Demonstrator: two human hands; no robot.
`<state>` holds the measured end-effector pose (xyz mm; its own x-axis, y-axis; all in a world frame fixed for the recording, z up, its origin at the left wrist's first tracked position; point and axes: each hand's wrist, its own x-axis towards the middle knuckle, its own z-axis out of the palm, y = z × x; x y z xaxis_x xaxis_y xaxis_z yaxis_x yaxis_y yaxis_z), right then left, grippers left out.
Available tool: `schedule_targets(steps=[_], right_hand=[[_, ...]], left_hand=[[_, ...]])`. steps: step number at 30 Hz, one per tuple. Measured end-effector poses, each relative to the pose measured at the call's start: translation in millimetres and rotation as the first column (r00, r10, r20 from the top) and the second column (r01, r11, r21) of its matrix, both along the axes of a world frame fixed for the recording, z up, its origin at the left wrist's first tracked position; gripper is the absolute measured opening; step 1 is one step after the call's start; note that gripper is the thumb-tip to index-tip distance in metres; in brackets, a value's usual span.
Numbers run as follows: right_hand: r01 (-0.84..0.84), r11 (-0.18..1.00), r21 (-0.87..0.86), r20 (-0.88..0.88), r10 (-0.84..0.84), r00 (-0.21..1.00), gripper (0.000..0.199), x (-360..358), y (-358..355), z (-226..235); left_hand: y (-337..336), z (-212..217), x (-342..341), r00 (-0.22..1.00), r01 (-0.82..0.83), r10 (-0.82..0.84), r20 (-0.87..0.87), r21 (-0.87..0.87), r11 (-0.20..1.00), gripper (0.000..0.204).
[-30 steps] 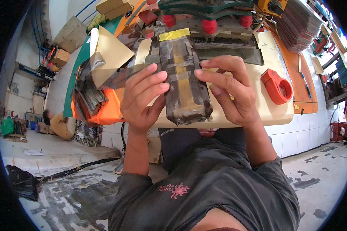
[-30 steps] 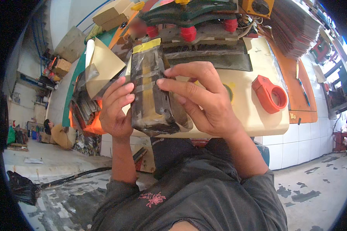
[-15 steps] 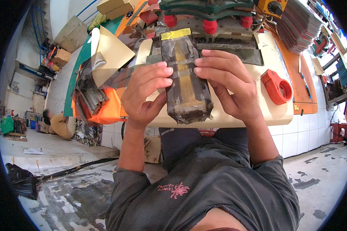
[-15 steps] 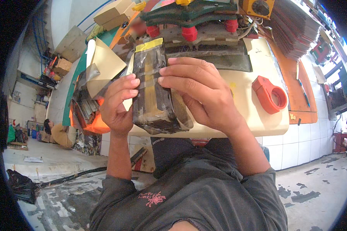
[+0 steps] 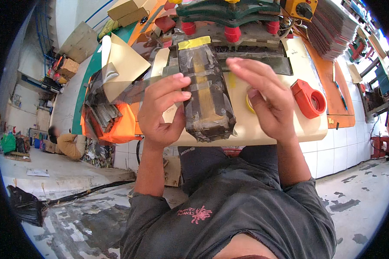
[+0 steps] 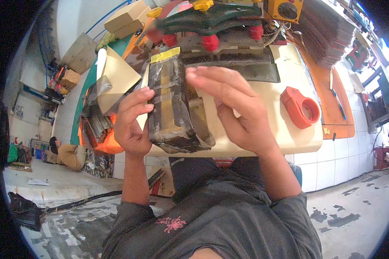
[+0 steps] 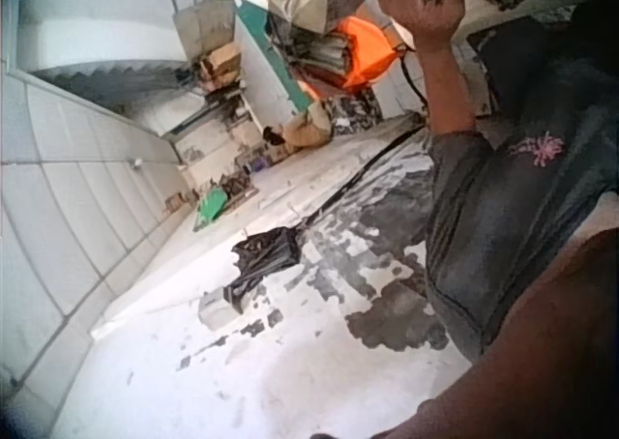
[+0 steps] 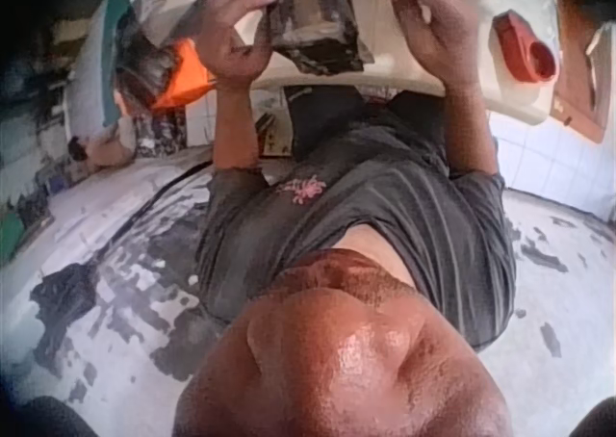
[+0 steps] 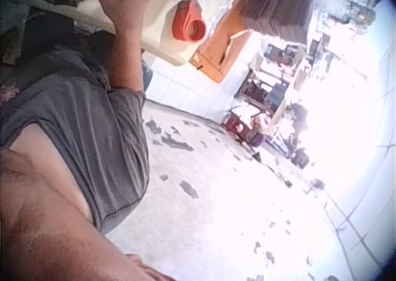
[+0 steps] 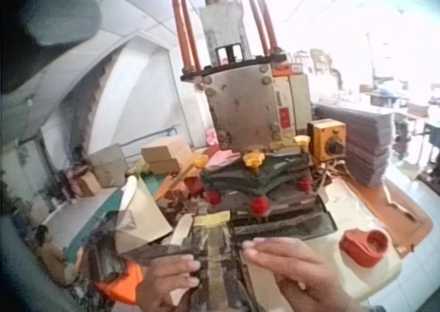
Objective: The person applies tape to the edges of a metal component by hand, pressing and smoothing the tape around the sides of the component.
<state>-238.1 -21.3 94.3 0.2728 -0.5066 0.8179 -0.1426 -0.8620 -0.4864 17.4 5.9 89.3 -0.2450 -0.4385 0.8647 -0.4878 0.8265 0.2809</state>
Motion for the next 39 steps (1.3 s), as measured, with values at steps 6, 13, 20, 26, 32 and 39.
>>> schedule_targets(steps=[6,13,20,26,32,39], right_hand=[[0.169,0.929,0.33,-0.112,-0.139,0.984,0.028,-53,3,-9],[0.394,0.9,0.185,-0.583,-0.222,0.782,0.023,-67,18,-56],[0.362,0.832,0.42,-0.418,-0.177,0.891,0.013,-84,20,-83],[-0.025,0.645,0.764,-0.002,0.04,0.999,0.019,-111,30,-45],[-0.339,0.677,0.654,-0.018,0.461,0.887,0.025,-123,40,-5],[-0.363,0.691,0.624,-0.031,0.486,0.873,0.021,-112,37,-7]], left_hand=[[0,-9,4,0.989,0.09,-0.083,-0.119,0.05,0.995,0.034],[6,-19,6,0.953,0.193,-0.163,-0.254,0.097,0.976,0.04],[39,-16,-14,0.847,-0.1,0.111,-0.52,0.048,0.994,0.058],[73,-7,-58,0.915,-0.077,0.006,-0.404,-0.161,0.984,0.034],[113,7,-93,0.905,0.332,-0.397,0.154,0.329,0.884,0.045],[105,-38,-127,0.813,0.571,-0.349,-0.465,0.754,0.325,0.033]])
